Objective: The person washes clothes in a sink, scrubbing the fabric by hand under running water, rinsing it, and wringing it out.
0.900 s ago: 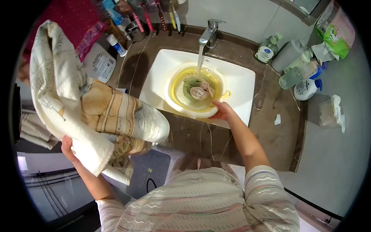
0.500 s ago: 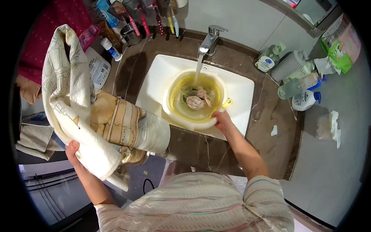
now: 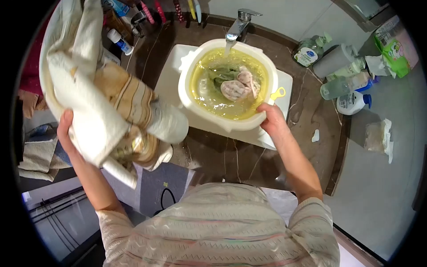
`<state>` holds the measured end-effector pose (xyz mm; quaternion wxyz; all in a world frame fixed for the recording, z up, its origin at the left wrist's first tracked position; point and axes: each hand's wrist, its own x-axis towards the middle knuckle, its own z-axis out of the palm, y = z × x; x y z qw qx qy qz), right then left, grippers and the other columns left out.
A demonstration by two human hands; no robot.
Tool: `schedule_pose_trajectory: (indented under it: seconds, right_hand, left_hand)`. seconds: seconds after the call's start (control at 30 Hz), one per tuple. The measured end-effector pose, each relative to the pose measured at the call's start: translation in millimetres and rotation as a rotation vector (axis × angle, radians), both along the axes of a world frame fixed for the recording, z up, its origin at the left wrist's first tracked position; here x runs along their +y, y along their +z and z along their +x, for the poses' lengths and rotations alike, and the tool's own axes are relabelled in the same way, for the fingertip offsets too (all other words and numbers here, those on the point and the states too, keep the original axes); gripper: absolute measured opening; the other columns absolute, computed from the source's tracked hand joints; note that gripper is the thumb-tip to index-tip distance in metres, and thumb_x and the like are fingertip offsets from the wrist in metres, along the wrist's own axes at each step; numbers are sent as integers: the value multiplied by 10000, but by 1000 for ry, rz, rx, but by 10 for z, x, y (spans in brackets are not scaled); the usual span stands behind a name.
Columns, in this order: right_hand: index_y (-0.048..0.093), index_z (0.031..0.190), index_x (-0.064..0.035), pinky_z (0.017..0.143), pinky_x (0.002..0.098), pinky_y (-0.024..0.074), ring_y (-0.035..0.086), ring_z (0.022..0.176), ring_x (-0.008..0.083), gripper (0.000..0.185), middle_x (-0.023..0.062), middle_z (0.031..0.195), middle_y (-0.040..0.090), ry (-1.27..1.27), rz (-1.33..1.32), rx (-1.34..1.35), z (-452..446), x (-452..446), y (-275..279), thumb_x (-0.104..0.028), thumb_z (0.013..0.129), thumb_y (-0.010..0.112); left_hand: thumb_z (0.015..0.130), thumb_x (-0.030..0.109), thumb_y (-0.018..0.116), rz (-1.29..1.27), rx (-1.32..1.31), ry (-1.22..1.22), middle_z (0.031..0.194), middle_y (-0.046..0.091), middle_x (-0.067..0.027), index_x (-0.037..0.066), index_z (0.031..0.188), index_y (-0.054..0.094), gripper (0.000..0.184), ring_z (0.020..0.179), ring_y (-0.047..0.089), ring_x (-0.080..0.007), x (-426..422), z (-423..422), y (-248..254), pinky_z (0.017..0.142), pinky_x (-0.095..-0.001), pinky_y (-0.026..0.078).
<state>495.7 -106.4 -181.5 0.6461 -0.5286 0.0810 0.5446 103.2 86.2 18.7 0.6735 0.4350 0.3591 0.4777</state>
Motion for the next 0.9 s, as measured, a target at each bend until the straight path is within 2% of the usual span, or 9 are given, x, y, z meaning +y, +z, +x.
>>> schedule_pose_trajectory:
  seconds: [0.1,0.23,0.37,0.47,0.53,0.6,0.67,0.73,0.9]
  right_hand:
    - [477,1127,39,839,373,488,585,918,265,488,127,1056,568,-1,40,10,77,-6,132,85,643,519]
    - [477,1128,35,841,374,495,583,932,269,478,132,1053,561,-47,-22,-54,72,64,275,86,654,513]
    - [476,1127,16,874,394,477,568,963,274,480,128,1069,553,-40,19,-1,181,138,157,100,656,516]
    - [466,1121,47,842,385,497,582,921,281,472,145,1049,554,-47,45,2,119,201,66,102,654,501]
    - [466,1115,51,836,385,500,584,913,283,467,145,1041,554,-74,43,27,89,275,-27,108,653,497]
    - [475,1101,52,818,382,505,588,901,278,457,143,1025,559,-75,36,38,65,325,-47,115,648,493]
    - [478,1095,52,811,381,507,590,897,273,454,143,1022,561,-64,56,71,83,380,-186,113,645,496]
    - [480,1098,49,825,374,496,584,908,268,456,140,1024,564,-22,68,68,73,417,-194,95,645,506]
    - [487,1094,40,872,363,463,562,961,263,442,134,1048,558,2,112,59,-41,476,-95,79,654,501]
  left_hand:
    - [716,105,651,64,51,72,954,592,-219,-124,1104,471,485,793,632,-267,176,292,-59,744,-336,550]
    - [618,107,722,338,658,-20,866,622,-146,-60,1112,494,569,705,616,-194,447,534,-420,658,-290,502]
    - [567,221,721,501,1492,-157,987,607,-217,47,1335,310,889,881,610,-338,597,666,-953,814,-373,479]
    - [586,234,733,481,1651,-273,1143,532,-224,60,1351,275,909,1020,540,-359,677,647,-1218,863,-399,443]
    - [587,230,755,895,1876,11,1142,528,-228,81,1354,288,910,1067,509,-346,578,647,-1165,898,-400,414]
    - [601,236,767,1159,1712,147,1125,533,-215,76,1337,321,876,1062,515,-326,402,715,-1059,885,-393,418]
    - [626,253,769,1215,1220,101,1091,548,-188,43,1301,375,810,1003,556,-300,138,914,-921,823,-377,456]
    - [664,311,766,263,901,-380,1040,557,-142,-8,1229,436,728,913,595,-238,-110,1177,-964,712,-328,500]
    - [722,366,715,-571,339,-372,967,584,-98,-12,1184,462,648,790,612,-237,-155,1478,-1881,646,-362,538]
